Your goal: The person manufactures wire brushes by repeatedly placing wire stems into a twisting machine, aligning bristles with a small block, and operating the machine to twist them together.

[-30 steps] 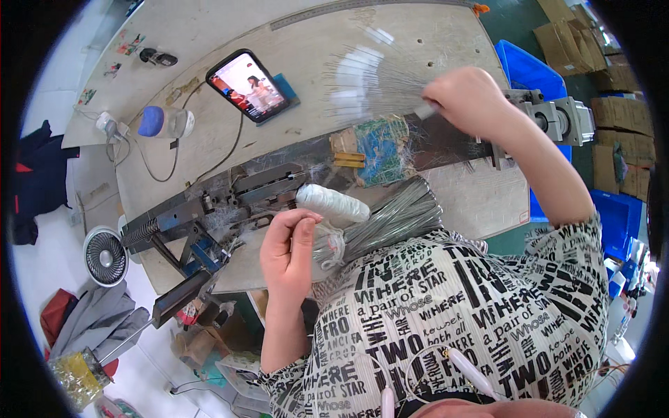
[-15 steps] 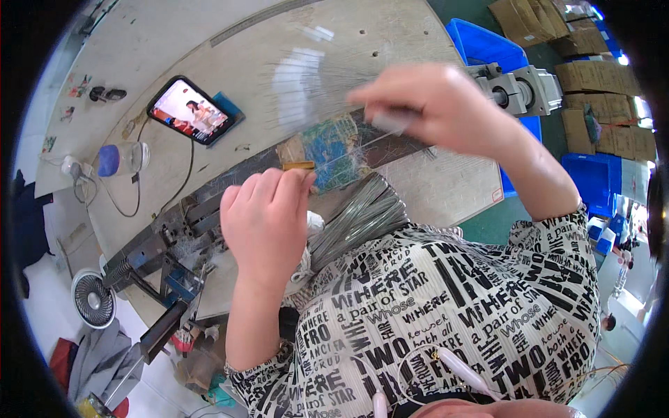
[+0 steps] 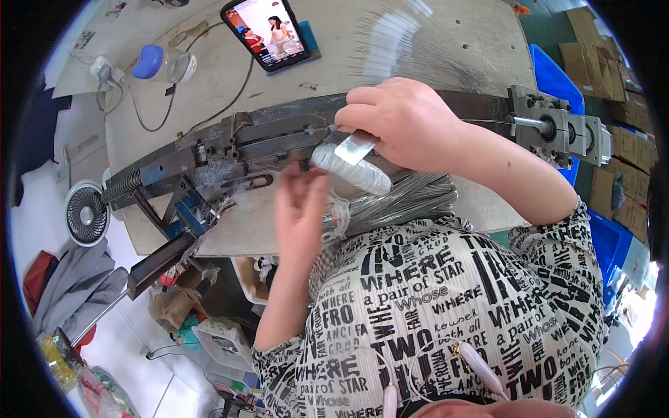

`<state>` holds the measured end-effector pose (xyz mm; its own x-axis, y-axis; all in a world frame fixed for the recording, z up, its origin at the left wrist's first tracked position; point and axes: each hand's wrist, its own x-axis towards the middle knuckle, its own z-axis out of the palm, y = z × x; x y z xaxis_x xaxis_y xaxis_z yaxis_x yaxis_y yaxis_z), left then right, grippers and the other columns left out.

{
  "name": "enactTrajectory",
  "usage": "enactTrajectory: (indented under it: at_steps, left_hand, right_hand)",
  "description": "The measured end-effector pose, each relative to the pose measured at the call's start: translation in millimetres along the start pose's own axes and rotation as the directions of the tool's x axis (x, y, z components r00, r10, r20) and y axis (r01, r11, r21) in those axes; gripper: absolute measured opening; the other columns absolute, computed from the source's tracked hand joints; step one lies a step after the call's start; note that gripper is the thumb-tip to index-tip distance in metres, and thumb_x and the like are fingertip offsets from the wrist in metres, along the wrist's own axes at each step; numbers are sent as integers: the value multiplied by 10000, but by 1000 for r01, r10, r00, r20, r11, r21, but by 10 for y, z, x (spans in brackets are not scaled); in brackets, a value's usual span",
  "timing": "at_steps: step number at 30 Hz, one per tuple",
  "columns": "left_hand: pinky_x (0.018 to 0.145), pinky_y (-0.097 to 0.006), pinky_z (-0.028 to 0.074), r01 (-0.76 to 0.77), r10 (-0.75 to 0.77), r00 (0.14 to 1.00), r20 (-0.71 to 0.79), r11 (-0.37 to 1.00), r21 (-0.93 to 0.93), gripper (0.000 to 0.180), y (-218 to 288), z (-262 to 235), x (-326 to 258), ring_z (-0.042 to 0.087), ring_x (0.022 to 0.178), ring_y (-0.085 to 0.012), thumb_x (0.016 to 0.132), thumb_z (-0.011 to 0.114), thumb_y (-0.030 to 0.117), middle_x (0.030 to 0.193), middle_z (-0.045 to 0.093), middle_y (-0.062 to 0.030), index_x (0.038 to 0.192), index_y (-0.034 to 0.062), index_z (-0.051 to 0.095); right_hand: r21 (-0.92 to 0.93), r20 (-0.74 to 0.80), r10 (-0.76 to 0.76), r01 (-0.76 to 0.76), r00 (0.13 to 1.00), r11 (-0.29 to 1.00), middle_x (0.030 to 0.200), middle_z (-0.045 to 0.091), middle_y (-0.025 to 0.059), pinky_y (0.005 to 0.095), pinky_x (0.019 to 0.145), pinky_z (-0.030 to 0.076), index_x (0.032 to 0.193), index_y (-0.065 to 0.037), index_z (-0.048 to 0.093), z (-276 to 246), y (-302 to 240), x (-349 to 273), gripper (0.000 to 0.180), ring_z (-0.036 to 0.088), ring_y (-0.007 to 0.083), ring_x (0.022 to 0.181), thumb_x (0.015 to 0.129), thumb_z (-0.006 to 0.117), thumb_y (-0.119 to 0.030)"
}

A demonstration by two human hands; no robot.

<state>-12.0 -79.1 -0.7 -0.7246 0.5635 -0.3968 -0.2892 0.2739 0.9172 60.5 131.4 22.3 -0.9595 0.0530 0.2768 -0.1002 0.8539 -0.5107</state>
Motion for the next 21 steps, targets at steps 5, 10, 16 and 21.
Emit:
enactTrajectory:
  at_steps: [5,10,16,21]
  left_hand:
    - [874,-355,475,391,-140,867,478,786,-479,415,301,380,95,592,1014,-204,924,583,155,1104,586,-92,1267,-18,425]
    - [872,-378,463,33,-36,922,385,999,15,392,-121,259,329,588,986,-273,923,586,179,1107,589,-125,1231,-28,458]
    - [880,-371,451,-404,346,913,215,841,361,258,-203,-43,291,590,938,-325,887,632,199,1060,619,-170,1057,6,630]
    - [847,-297,448,201,-196,975,-106,979,37,365,-459,-1089,162,593,876,-141,941,600,318,881,614,-23,1125,4,620]
  right_hand:
    - [67,102,84,-91,991,994,837,593,51,413,680,500,856,-114,626,-47,60,24,103,629,286,803,755,641,-127]
    - [44,163,80,-88,983,995,892,609,48,414,687,498,922,-123,631,-69,86,43,155,629,291,815,771,640,-159]
    - [-64,-83,-73,67,994,996,917,620,61,405,716,503,952,-92,637,0,7,-6,169,621,296,844,784,650,-110]
    - [108,166,-50,32,985,994,1138,598,136,397,873,485,1178,-72,595,-202,-27,-545,344,592,335,1032,836,628,-96]
